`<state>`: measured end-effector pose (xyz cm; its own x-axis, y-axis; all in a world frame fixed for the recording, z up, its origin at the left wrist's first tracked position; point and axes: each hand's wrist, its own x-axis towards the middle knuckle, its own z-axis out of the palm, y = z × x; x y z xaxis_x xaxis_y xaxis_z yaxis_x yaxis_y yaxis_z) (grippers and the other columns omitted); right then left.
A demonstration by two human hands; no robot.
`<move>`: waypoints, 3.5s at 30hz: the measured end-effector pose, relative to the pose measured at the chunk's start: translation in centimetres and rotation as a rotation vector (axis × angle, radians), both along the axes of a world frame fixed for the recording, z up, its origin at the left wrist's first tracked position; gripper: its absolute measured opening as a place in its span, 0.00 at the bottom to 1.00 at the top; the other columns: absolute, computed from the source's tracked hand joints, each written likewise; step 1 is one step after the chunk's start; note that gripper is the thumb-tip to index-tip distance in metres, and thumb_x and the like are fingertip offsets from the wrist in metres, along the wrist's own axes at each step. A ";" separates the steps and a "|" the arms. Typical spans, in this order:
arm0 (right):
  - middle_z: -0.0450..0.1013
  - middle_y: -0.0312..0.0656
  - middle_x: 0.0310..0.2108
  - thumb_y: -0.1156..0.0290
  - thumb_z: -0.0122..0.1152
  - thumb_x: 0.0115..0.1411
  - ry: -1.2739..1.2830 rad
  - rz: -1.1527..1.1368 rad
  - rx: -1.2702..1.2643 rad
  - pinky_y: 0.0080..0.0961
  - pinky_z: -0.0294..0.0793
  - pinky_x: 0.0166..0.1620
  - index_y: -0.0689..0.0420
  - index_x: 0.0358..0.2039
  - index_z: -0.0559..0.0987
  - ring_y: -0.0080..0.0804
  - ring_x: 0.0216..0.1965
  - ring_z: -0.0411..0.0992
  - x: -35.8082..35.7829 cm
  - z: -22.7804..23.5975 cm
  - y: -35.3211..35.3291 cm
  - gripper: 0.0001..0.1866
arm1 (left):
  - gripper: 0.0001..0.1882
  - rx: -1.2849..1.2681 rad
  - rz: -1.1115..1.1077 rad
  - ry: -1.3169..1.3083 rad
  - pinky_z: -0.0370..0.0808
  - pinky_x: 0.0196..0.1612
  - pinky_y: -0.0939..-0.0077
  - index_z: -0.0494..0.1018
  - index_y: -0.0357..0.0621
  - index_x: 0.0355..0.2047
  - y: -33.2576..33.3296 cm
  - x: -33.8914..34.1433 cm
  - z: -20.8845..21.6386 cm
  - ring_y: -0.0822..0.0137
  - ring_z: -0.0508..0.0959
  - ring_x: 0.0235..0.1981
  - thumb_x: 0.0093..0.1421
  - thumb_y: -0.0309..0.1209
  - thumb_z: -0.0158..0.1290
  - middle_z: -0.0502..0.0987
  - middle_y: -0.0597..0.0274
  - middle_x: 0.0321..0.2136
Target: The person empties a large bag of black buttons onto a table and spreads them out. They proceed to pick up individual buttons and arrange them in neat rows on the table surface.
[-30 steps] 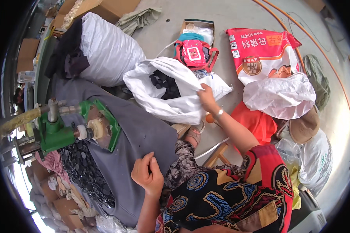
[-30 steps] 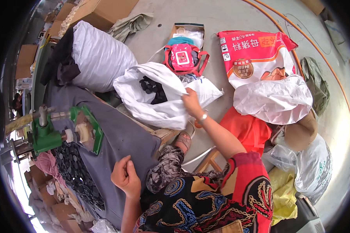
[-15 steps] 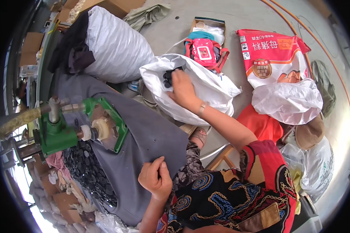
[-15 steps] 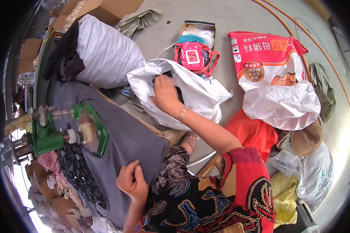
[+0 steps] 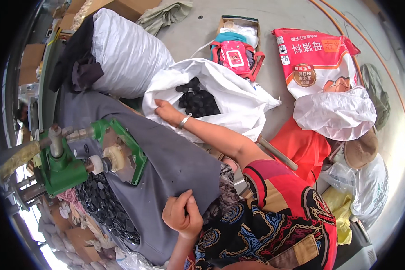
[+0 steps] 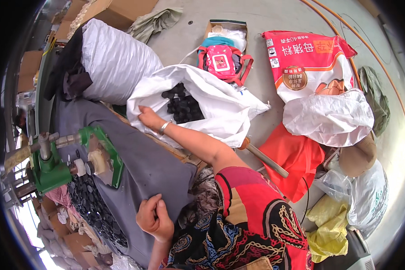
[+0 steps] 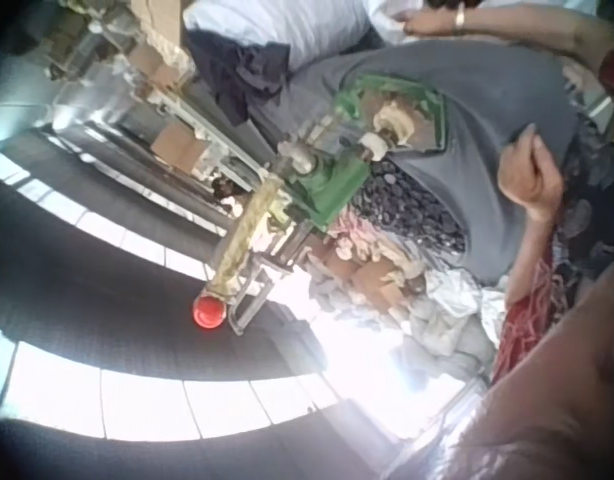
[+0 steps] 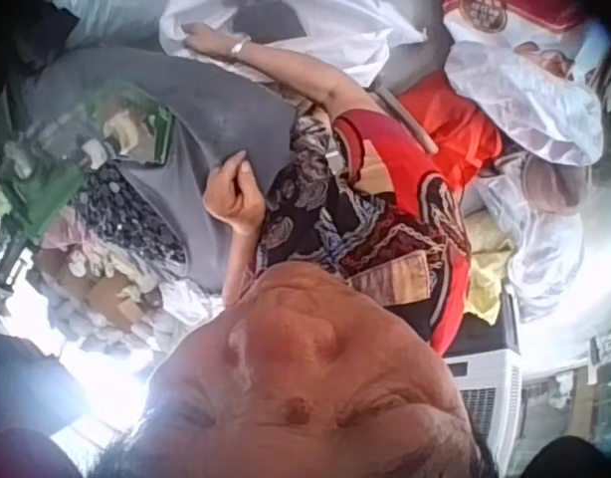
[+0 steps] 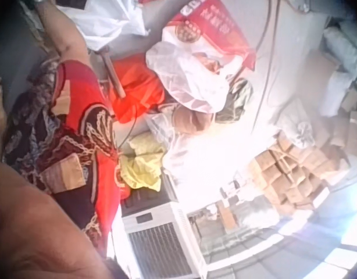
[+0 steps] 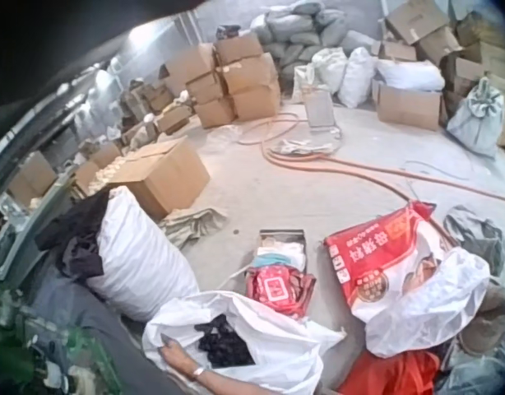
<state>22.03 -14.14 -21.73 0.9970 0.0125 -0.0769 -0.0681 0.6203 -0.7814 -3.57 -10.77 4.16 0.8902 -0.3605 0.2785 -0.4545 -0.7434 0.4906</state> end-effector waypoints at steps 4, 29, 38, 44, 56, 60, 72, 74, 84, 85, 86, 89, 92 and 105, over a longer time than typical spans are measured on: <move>0.71 0.45 0.54 0.82 0.44 0.53 -0.101 0.071 0.179 0.22 0.64 0.57 0.70 0.56 0.67 0.30 0.54 0.68 -1.3 3.6 0.1 0.27 | 0.06 0.005 -0.010 -0.007 0.52 0.17 0.76 0.76 0.37 0.30 0.4 0.1 -0.2 0.73 0.59 0.13 0.51 0.17 0.54 0.67 0.65 0.15; 0.76 0.60 0.33 0.68 0.55 0.47 -0.028 -0.046 -0.839 0.43 0.73 0.42 0.69 0.35 0.77 0.55 0.34 0.75 -0.2 2.3 -6.6 0.18 | 0.06 -0.022 0.002 0.038 0.56 0.17 0.75 0.77 0.38 0.29 0.2 -0.1 0.3 0.70 0.63 0.13 0.50 0.18 0.55 0.68 0.63 0.15; 0.75 0.58 0.37 0.63 0.65 0.47 0.391 -0.173 -1.480 0.46 0.71 0.45 0.66 0.37 0.77 0.55 0.41 0.74 -0.1 -9.1 -16.6 0.21 | 0.06 -0.033 -0.049 0.033 0.60 0.19 0.74 0.77 0.39 0.28 -0.1 0.6 0.8 0.65 0.67 0.14 0.48 0.18 0.56 0.70 0.61 0.15; 0.75 0.55 0.26 0.71 0.56 0.49 -0.078 -0.419 -1.244 0.48 0.72 0.36 0.58 0.28 0.78 0.56 0.33 0.73 3.1 -0.4 -15.3 0.07 | 0.06 -0.036 -0.038 0.034 0.61 0.19 0.73 0.77 0.38 0.28 0.3 0.4 0.4 0.64 0.67 0.14 0.47 0.18 0.56 0.70 0.60 0.15; 0.75 0.49 0.25 0.75 0.58 0.47 -0.372 -0.504 -1.250 0.45 0.70 0.31 0.57 0.25 0.72 0.52 0.30 0.74 -1.3 6.2 -18.0 0.05 | 0.08 -0.057 -0.048 0.023 0.60 0.17 0.72 0.77 0.39 0.29 0.1 0.8 0.9 0.65 0.66 0.13 0.47 0.17 0.56 0.68 0.62 0.14; 0.75 0.50 0.26 0.73 0.61 0.47 -0.036 -0.210 -1.710 0.44 0.73 0.35 0.60 0.33 0.75 0.51 0.31 0.75 -1.3 5.0 -21.6 0.12 | 0.08 -0.064 -0.062 0.025 0.61 0.17 0.71 0.78 0.39 0.28 0.0 0.9 0.7 0.63 0.67 0.13 0.46 0.17 0.57 0.67 0.62 0.13; 0.76 0.56 0.43 0.52 0.44 0.59 0.006 0.791 -1.463 0.46 0.73 0.46 0.55 0.62 0.61 0.54 0.43 0.75 -9.5 -6.8 -10.6 0.33 | 0.07 -0.094 -0.062 0.028 0.60 0.18 0.73 0.77 0.38 0.29 -0.2 1.2 0.9 0.65 0.65 0.13 0.48 0.17 0.56 0.69 0.61 0.14; 0.76 0.54 0.44 0.53 0.44 0.58 -0.016 0.888 -1.400 0.46 0.72 0.47 0.51 0.65 0.57 0.53 0.44 0.75 -11.4 -6.5 -7.1 0.35 | 0.07 -0.083 -0.044 0.021 0.60 0.19 0.73 0.77 0.38 0.28 0.0 1.4 0.7 0.65 0.66 0.13 0.48 0.17 0.56 0.69 0.61 0.14; 0.77 0.51 0.38 0.66 0.49 0.61 -0.223 0.733 -1.475 0.33 0.75 0.40 0.62 0.53 0.68 0.42 0.37 0.77 -14.3 -10.2 -3.7 0.22 | 0.09 -0.225 -0.109 0.007 0.68 0.21 0.66 0.75 0.42 0.31 1.1 0.7 -0.3 0.60 0.73 0.18 0.47 0.21 0.57 0.71 0.62 0.17; 0.77 0.51 0.38 0.66 0.49 0.61 -0.189 0.707 -1.486 0.33 0.75 0.40 0.62 0.53 0.69 0.41 0.36 0.76 -15.0 -10.3 -4.9 0.21 | 0.09 -0.222 -0.081 -0.039 0.69 0.22 0.66 0.75 0.42 0.31 1.6 0.6 -0.5 0.60 0.73 0.19 0.47 0.21 0.57 0.71 0.62 0.18; 0.77 0.51 0.38 0.67 0.50 0.61 -0.156 0.658 -1.469 0.32 0.75 0.40 0.63 0.52 0.69 0.41 0.36 0.76 -15.5 -10.2 -6.0 0.20 | 0.08 -0.229 -0.066 -0.075 0.70 0.22 0.66 0.74 0.42 0.30 1.6 0.3 -0.6 0.60 0.74 0.20 0.46 0.22 0.57 0.72 0.62 0.19; 0.77 0.50 0.37 0.68 0.50 0.61 -0.077 0.439 -1.348 0.31 0.75 0.39 0.64 0.50 0.70 0.38 0.35 0.76 -16.3 -8.4 -9.5 0.18 | 0.07 -0.256 -0.019 -0.134 0.72 0.24 0.64 0.73 0.42 0.29 1.6 -0.8 -1.3 0.59 0.76 0.23 0.47 0.23 0.56 0.73 0.62 0.21; 0.76 0.49 0.37 0.70 0.51 0.62 -0.023 0.082 -1.111 0.29 0.75 0.38 0.64 0.48 0.72 0.36 0.35 0.76 -16.3 -5.4 -14.4 0.17 | 0.06 -0.271 -0.025 -0.152 0.73 0.26 0.63 0.73 0.43 0.28 1.6 -0.7 -2.2 0.57 0.77 0.25 0.48 0.23 0.55 0.75 0.61 0.22; 0.74 0.40 0.37 0.77 0.55 0.62 -0.569 -0.381 -0.857 0.23 0.72 0.43 0.64 0.43 0.76 0.25 0.39 0.71 -24.5 24.7 -8.8 0.10 | 0.05 -0.359 -0.076 0.038 0.74 0.33 0.61 0.76 0.45 0.27 3.4 -6.2 -2.1 0.54 0.78 0.30 0.47 0.26 0.54 0.76 0.57 0.25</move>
<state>-2.45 -22.93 2.93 0.8166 -0.1419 0.5595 0.5200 -0.2401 -0.8197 -9.78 -7.41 2.08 0.8768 -0.3117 0.3661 -0.4782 -0.4857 0.7317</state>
